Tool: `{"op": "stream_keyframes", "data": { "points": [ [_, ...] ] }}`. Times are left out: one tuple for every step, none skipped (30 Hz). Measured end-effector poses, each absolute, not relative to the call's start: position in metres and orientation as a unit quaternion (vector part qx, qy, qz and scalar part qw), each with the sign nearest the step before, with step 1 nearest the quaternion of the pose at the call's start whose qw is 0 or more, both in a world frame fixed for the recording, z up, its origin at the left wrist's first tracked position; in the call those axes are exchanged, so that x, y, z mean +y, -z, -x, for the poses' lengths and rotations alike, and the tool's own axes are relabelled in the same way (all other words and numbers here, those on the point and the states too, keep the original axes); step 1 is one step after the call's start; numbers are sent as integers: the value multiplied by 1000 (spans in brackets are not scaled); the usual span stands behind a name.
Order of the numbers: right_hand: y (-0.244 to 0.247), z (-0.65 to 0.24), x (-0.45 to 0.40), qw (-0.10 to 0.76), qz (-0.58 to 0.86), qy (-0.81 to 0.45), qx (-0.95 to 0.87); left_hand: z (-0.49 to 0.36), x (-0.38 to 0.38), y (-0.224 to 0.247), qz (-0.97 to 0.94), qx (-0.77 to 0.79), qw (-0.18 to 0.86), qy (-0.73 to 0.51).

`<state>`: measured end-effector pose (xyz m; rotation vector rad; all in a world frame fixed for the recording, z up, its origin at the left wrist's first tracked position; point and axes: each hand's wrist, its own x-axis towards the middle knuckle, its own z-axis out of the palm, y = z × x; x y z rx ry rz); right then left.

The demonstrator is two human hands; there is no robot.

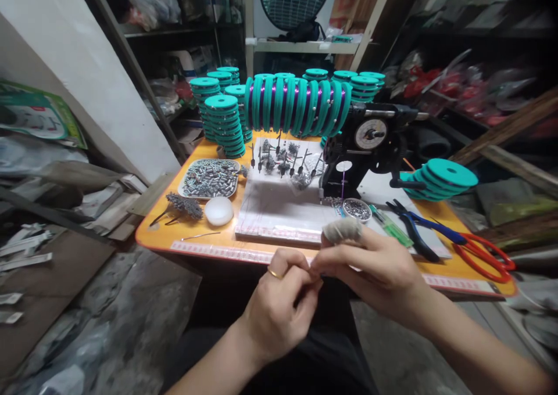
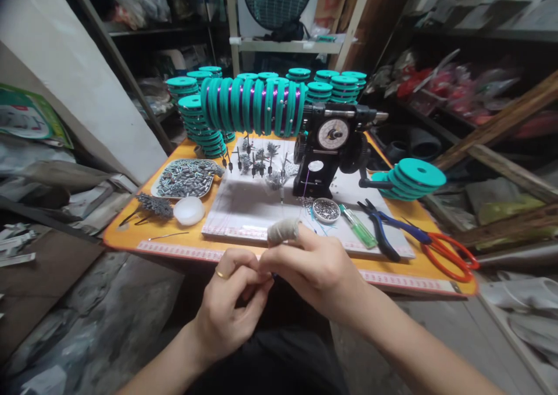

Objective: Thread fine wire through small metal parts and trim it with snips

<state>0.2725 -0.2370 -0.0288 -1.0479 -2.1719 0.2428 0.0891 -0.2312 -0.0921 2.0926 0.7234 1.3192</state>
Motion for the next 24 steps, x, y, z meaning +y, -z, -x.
{"op": "stream_keyframes", "data": {
  "points": [
    [28, -270, -234, 366, 409, -80, -832, -89, -231, 94, -806, 253, 204, -495],
    [28, -268, -231, 371, 417, -79, -826, -88, -230, 96, -820, 237, 153, -498],
    [27, -265, -228, 375, 422, -78, -822, -88, -228, 97, -830, 221, 125, -497],
    [28, -263, -226, 378, 427, -79, -818, -88, -227, 98, -836, 207, 115, -495],
    [28, -261, -224, 379, 431, -81, -815, -89, -225, 98, -840, 195, 117, -492],
    [30, -260, -222, 380, 435, -77, -813, -89, -224, 97, -842, 186, 128, -490],
    [32, -259, -222, 381, 441, -69, -810, -90, -223, 97, -842, 181, 144, -487],
    [34, -259, -221, 382, 447, -58, -807, -91, -223, 96, -841, 181, 166, -483],
    [37, -259, -222, 384, 453, -45, -803, -92, -223, 96, -835, 186, 194, -480],
    [40, -259, -225, 386, 458, -33, -800, -93, -225, 96, -825, 197, 226, -480],
    [43, -259, -228, 391, 461, -22, -796, -94, -227, 96, -808, 215, 262, -482],
    [46, -258, -233, 402, 463, -15, -789, -95, -230, 96, -784, 240, 301, -488],
    [49, -258, -239, 423, 467, -11, -777, -96, -233, 97, -752, 269, 342, -494],
    [52, -257, -245, 451, 472, -10, -757, -97, -236, 97, -716, 298, 385, -501],
    [55, -256, -253, 477, 483, -18, -734, -98, -239, 98, -676, 323, 427, -506],
    [58, -255, -260, 492, 498, -39, -713, -98, -242, 98, -636, 343, 467, -509],
    [61, -253, -266, 496, 515, -70, -695, -99, -245, 98, -598, 354, 505, -511],
    [65, -252, -272, 485, 533, -113, -683, -100, -246, 99, -563, 359, 541, -510],
    [68, -250, -276, 463, 549, -165, -676, -102, -248, 99, -531, 360, 574, -509],
    [71, -248, -279, 442, 559, -218, -667, -103, -249, 99, -502, 357, 603, -506],
    [75, -246, -281, 429, 565, -263, -654, -104, -250, 99, -476, 354, 628, -503],
    [78, -245, -282, 426, 568, -296, -639, -105, -250, 99, -454, 350, 649, -500],
    [80, -243, -282, 429, 569, -319, -625, -106, -251, 100, -435, 345, 666, -498],
    [82, -242, -282, 435, 571, -326, -615, -107, -251, 100, -421, 342, 678, -497]
  ]
}}
